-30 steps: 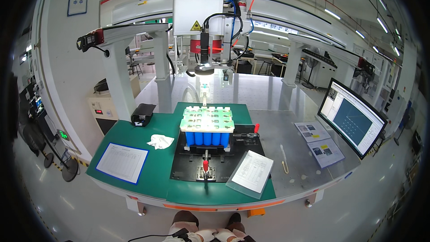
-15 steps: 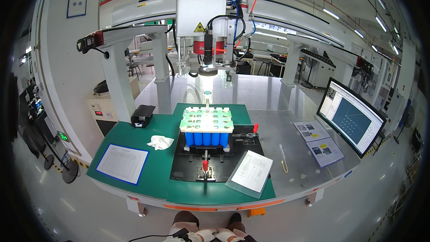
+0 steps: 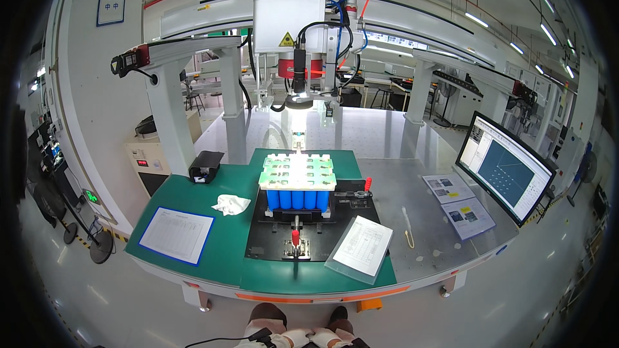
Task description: The person carries a battery pack and a document to a workstation, places the battery pack onto a fixture, and secures it with a lever. After putting on safety glasses, they press down on the components by hand and activate a machine that moves over the battery pack.
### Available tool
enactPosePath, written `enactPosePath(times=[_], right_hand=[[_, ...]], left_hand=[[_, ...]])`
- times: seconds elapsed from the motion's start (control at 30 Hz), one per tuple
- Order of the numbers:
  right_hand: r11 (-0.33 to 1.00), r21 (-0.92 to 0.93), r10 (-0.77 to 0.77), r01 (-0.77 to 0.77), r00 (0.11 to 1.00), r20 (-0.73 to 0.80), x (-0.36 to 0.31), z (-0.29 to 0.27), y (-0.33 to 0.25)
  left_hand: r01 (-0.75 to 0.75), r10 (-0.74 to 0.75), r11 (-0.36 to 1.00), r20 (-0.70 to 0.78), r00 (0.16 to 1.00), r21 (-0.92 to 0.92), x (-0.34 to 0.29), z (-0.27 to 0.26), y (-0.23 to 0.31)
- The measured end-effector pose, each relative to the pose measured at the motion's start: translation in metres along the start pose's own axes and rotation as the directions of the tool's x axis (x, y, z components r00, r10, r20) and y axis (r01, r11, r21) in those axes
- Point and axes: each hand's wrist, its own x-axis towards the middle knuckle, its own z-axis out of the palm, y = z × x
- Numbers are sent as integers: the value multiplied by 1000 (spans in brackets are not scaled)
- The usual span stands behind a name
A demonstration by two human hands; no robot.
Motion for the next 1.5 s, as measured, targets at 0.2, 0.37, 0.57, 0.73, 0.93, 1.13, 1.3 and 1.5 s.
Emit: enactPosePath(times=[0.2,0.37,0.57,0.73,0.93,1.13,1.3,1.5], right_hand=[[1000,-4,-24,24,1000,1,0,-1,3],[1000,1,-5,5,1000,6,0,-1,1],[1000,9,-15,16,1000,-27,-6,-4,-2],[998,11,-62,63,997,-51,-1,2,7],[998,10,-58,59,995,-79,-4,1,2],[999,39,-7,8,1000,-24,-13,-9,-11],[1000,21,-11,11,1000,-25,-11,-8,-9],[999,30,-9,10,1000,-25,-13,-8,-10]], left_hand=[[-37,22,997,-191,981,-74,-26,-7,26],[-18,8,998,-177,984,-54,-18,0,17],[3,-14,997,-138,990,-82,-22,-6,23],[3,-11,996,-87,996,-86,-29,-14,34],[16,-22,996,-61,998,-92,-31,-16,37],[26,-31,996,-54,998,-89,-28,-17,34],[28,-32,996,-46,998,-84,-27,-17,34],[37,-41,996,-44,998,-84,-28,-15,34]])
